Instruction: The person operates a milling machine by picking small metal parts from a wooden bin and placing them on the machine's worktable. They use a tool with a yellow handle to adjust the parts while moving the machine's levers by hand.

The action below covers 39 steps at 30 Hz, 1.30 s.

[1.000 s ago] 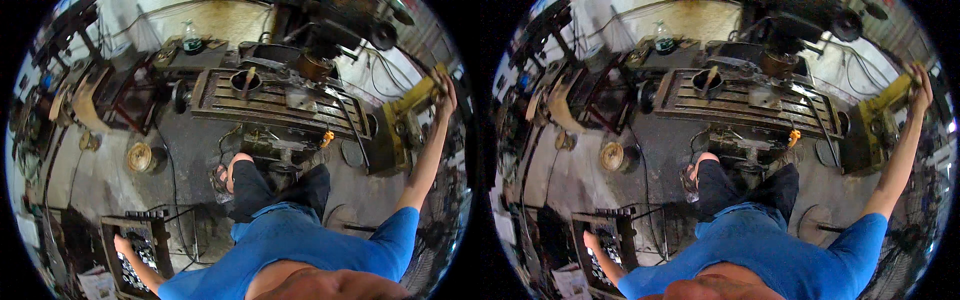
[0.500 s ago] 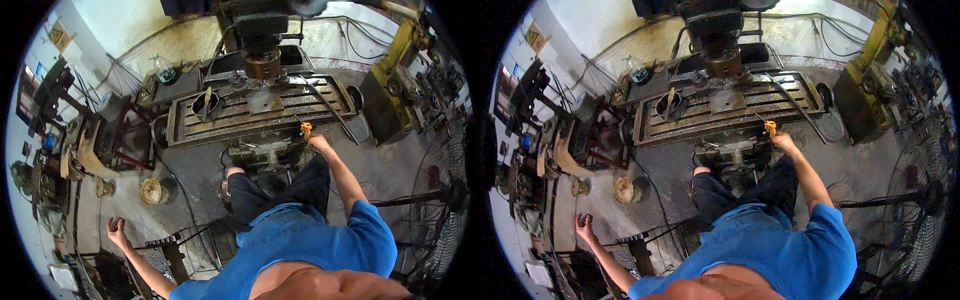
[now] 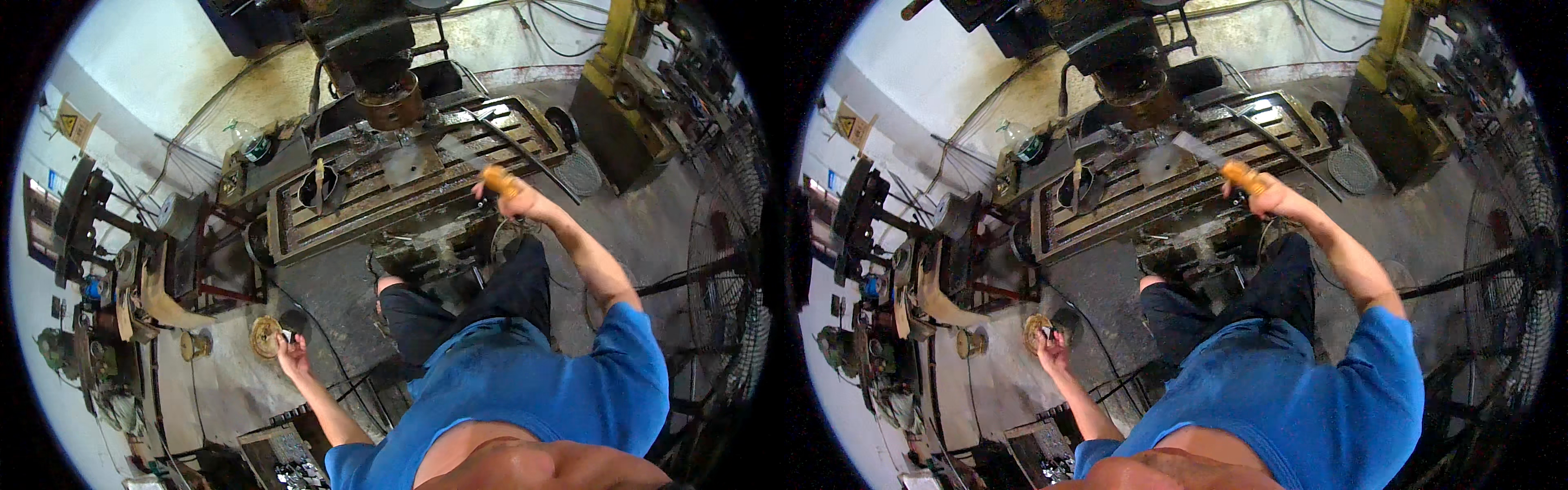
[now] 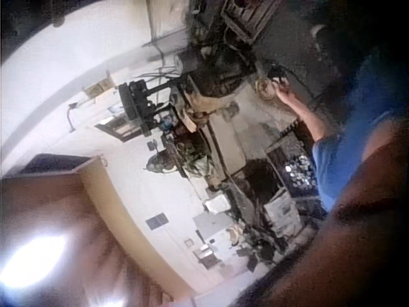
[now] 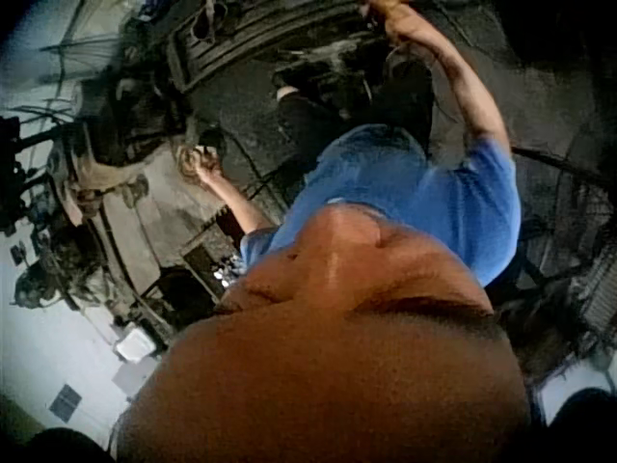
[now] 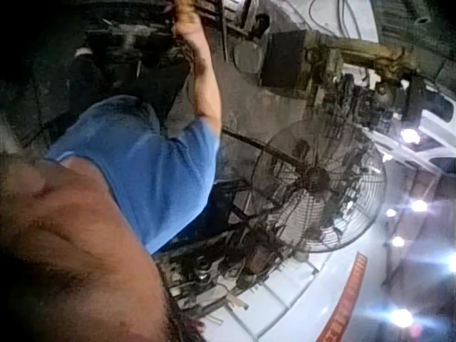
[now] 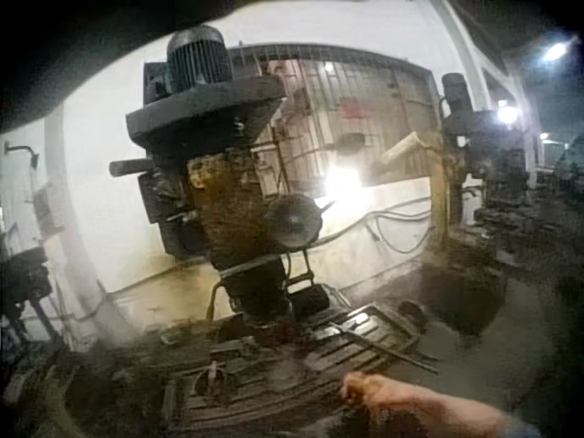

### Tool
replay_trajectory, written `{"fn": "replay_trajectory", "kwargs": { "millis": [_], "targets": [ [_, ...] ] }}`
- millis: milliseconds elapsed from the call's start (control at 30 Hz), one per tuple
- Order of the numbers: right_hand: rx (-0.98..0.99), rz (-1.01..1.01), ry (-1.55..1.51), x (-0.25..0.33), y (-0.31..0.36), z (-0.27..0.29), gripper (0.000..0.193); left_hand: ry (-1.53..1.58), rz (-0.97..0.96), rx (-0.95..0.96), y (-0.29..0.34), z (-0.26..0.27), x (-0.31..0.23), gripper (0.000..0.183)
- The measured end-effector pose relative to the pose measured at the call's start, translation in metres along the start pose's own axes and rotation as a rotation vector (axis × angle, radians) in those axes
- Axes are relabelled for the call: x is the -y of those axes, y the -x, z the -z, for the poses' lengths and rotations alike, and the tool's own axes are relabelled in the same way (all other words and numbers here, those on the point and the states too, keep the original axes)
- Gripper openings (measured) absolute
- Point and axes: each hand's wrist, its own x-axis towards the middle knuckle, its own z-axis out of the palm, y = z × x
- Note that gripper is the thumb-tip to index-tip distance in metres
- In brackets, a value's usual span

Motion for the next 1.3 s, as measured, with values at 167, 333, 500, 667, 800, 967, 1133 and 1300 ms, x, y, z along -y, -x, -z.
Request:
{"fn": "replay_trajectory", "kwargs": {
  "millis": [167, 333, 500, 667, 800, 967, 1133, 1300],
  "targets": [
    [0.036, -0.468, 1.306, 0.054, -0.046, -0.046, 0.035, 0.128, 0.033, -0.082, -0.018, -0.017, 0.02, 0.025],
    [0.052, -0.504, 1.415, 0.009, -0.1, -0.041, 0.029, 0.142, 0.023, 0.005, -0.008, -0.042, -0.006, 0.025],
    [-0.185, -0.597, 1.266, 0.028, -0.136, -0.035, 0.033, 0.025, -0.035, -0.08, -0.023, 0.018, -0.017, 0.025],
    [0.01, -0.633, 1.213, 0.015, -0.109, -0.019, 0.039, -0.028, 0.01, -0.12, -0.014, -0.004, -0.002, 0.029],
    [-0.033, -0.648, 1.208, 0.037, -0.099, -0.034, 0.036, -0.055, 0.037, -0.012, -0.013, -0.046, 0.016, 0.03],
    [0.499, -0.326, 1.117, 0.068, -0.041, -0.102, 0.035, -0.212, 0.094, 0.261, 0.016, -0.185, 0.061, 0.029],
    [0.439, -0.431, 1.09, 0.079, -0.027, -0.106, 0.034, -0.167, 0.131, 0.439, 0.013, -0.295, 0.113, 0.024],
    [0.257, -0.503, 1.025, 0.083, -0.026, -0.062, 0.032, -0.406, -0.002, 0.554, -0.004, -0.342, 0.147, 0.025]
  ]
}}
